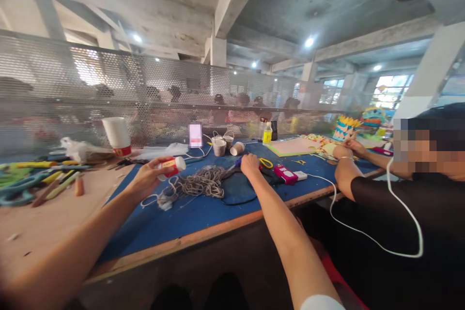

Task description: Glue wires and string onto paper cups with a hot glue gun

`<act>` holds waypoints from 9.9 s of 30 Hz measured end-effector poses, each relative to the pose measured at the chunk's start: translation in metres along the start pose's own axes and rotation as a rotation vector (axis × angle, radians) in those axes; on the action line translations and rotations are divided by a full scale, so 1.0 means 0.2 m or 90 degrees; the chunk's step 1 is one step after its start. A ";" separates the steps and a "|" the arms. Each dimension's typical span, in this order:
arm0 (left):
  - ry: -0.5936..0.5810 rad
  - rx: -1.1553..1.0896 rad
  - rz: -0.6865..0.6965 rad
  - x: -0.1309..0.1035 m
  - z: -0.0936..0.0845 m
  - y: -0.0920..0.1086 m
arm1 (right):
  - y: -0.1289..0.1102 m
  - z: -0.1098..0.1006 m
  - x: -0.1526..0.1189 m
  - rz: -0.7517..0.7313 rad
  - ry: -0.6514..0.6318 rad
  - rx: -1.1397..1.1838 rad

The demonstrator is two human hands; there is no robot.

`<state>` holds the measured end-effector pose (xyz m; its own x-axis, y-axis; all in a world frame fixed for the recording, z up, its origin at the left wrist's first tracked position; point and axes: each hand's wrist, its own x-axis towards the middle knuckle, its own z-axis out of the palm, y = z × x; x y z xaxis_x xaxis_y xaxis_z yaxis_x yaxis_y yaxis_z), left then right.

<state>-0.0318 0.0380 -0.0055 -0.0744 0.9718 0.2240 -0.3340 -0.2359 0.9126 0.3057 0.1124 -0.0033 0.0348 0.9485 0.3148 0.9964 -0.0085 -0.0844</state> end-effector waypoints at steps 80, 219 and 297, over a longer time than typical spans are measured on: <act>0.118 0.022 0.055 0.03 -0.04 0.03 | -0.60 -0.01 -0.25 -0.341 0.063 0.681; 0.075 -0.016 0.026 0.03 -0.05 0.02 | -0.58 -0.01 -0.24 -0.354 0.057 0.652; 0.088 -0.042 0.055 0.08 -0.11 0.05 | -0.14 0.07 0.12 0.064 -0.036 0.180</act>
<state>-0.0569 0.0510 0.0003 -0.2327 0.9406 0.2473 -0.3809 -0.3221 0.8667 0.2772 0.1406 -0.0064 0.1196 0.9637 0.2387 0.9269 -0.0222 -0.3747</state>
